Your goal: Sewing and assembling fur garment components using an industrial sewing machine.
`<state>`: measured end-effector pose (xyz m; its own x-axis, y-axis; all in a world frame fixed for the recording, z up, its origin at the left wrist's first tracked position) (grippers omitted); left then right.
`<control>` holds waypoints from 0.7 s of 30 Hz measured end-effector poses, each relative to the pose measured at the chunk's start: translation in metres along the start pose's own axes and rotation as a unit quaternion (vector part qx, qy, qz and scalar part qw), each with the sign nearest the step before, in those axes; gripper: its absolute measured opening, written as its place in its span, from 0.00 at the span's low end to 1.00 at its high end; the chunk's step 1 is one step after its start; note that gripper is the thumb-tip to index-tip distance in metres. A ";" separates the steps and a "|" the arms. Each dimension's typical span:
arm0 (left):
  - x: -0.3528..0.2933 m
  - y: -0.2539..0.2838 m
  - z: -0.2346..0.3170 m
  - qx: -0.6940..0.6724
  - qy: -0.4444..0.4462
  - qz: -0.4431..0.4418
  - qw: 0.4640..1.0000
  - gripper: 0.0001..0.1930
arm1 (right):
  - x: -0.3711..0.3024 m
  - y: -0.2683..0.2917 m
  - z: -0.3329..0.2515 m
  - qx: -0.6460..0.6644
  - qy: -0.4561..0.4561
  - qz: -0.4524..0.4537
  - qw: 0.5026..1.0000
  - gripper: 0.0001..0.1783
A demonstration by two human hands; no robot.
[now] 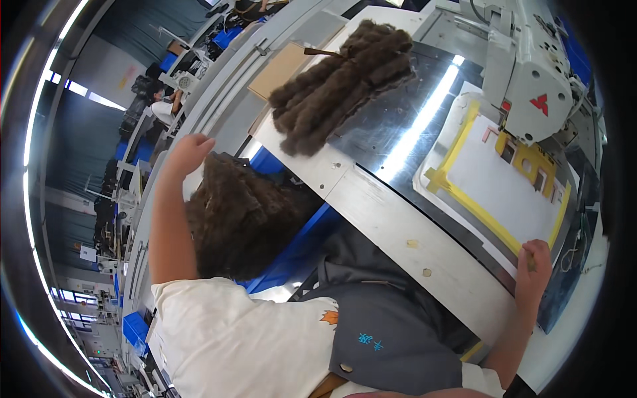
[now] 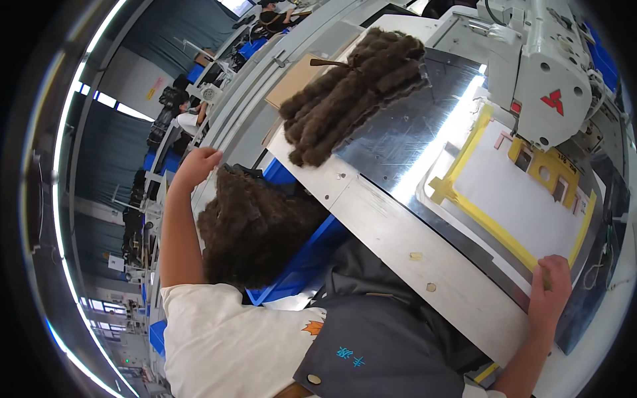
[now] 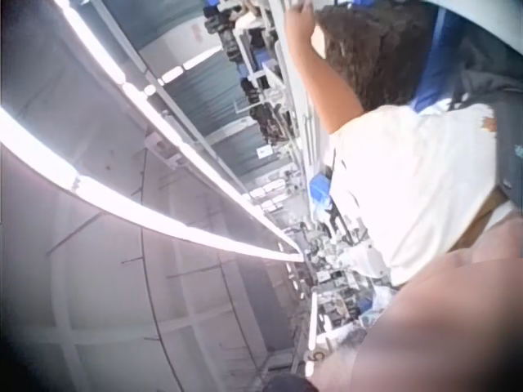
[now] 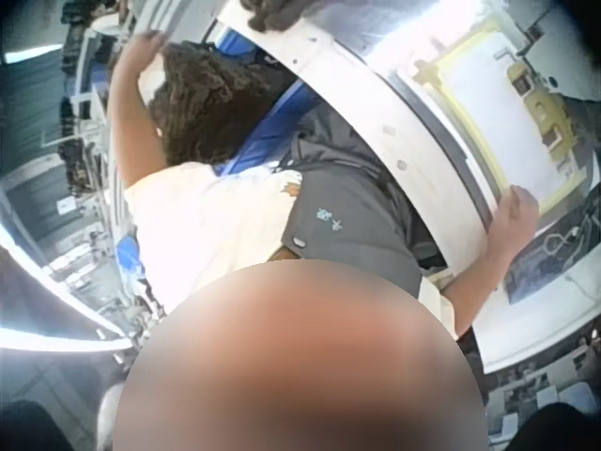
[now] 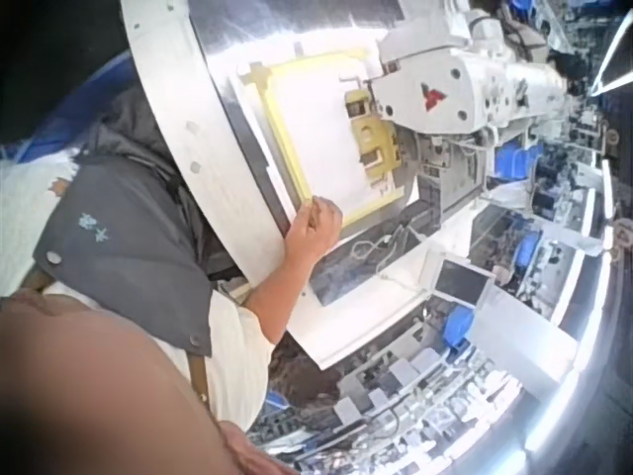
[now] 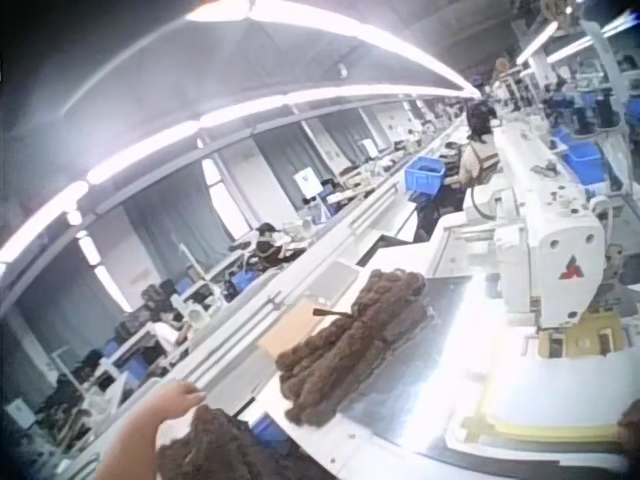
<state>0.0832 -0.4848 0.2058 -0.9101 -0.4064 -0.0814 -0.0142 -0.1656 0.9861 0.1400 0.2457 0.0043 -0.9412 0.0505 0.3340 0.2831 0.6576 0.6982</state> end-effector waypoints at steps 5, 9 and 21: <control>-0.011 -0.029 -0.131 0.081 0.099 -0.101 0.987 0.27 | -0.001 -0.003 0.003 0.005 -0.020 -0.008 1.000 0.05; -0.024 -0.044 -0.128 0.028 0.135 -0.125 0.982 0.26 | -0.003 -0.001 0.004 -0.005 -0.020 -0.006 1.000 0.04; -0.021 -0.043 -0.118 0.111 0.128 -0.132 0.977 0.28 | -0.001 -0.003 0.002 0.001 -0.021 -0.012 1.000 0.05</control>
<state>0.1517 -0.5756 0.1481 -0.7291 -0.5922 -0.3431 -0.3499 -0.1085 0.9305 0.1394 0.2452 0.0001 -0.9547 0.0660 0.2900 0.2597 0.6603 0.7047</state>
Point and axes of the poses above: each hand's wrist, its own x-axis towards the middle knuckle, its own y-axis out of the back of the hand, z = x × y, the point moved 1 cm from there along x, towards the middle knuckle, and after that the axes turned 6 degrees about -x, right-handed, at the moved point
